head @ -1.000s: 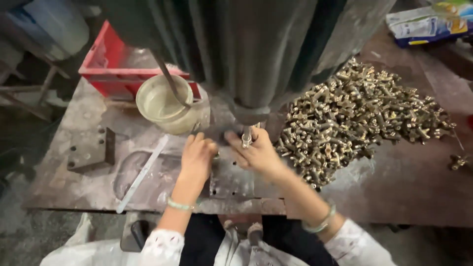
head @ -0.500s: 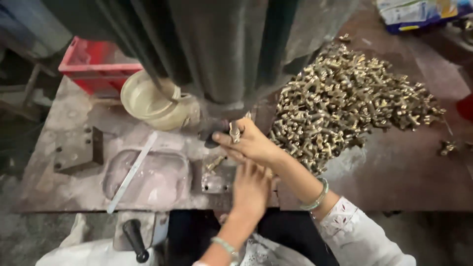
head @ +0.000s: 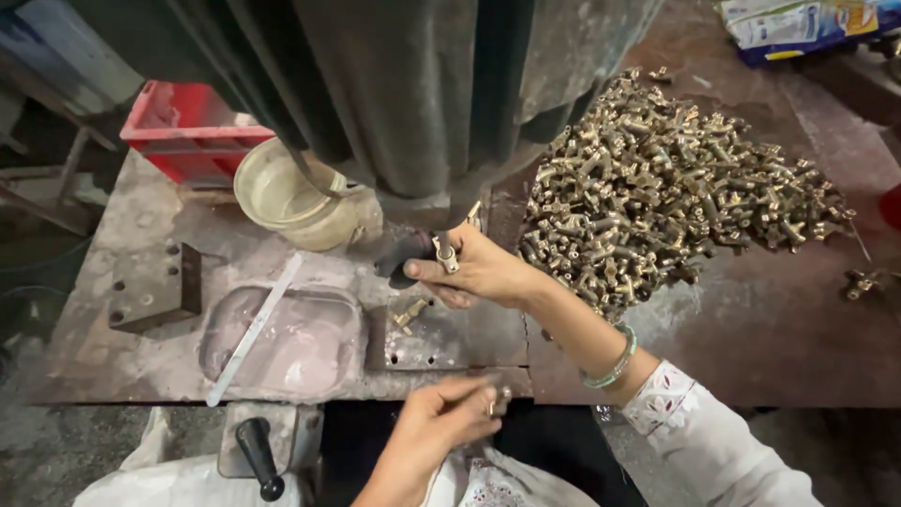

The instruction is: Use a machine to thread or process small brass fittings on a fabrication floor.

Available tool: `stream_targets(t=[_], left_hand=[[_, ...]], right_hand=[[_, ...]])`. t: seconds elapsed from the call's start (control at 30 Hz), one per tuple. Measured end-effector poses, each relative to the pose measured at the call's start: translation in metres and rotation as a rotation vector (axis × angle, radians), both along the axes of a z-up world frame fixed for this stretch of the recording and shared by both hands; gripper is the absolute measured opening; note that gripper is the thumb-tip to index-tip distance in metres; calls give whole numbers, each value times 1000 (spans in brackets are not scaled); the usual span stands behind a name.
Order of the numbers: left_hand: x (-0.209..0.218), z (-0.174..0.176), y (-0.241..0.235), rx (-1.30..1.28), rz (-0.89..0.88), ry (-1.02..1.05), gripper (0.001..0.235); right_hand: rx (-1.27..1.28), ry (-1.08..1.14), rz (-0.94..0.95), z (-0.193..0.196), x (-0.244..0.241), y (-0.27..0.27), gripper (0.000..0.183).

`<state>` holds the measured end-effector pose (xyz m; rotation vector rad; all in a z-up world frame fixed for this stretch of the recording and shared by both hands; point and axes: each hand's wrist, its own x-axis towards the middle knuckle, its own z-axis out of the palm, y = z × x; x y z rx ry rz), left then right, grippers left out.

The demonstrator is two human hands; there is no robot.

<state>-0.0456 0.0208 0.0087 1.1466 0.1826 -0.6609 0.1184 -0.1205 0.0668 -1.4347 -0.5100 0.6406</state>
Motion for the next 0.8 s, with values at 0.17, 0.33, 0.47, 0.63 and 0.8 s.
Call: stream_targets(t=[0.17,0.33,0.47,0.63,0.8], left_hand=[[17,21,7,662,164,-1014,37],[30,-13,15,1146,-19,-1581,53],[23,3,14,1208,108,-1252,42],[61,-26,-16,1422,74,-1185,39],[107,-201,-110,770,264,-1319,17]], right_hand=[[2,37,-36,12,-4,2,36],[-52,29,-73,16,-2,0,32],[-118,30,-77,14,-7,1,38],[-90,-2,-92,15,-6,6,37],[68,4,-360,-32,-19,24,31]])
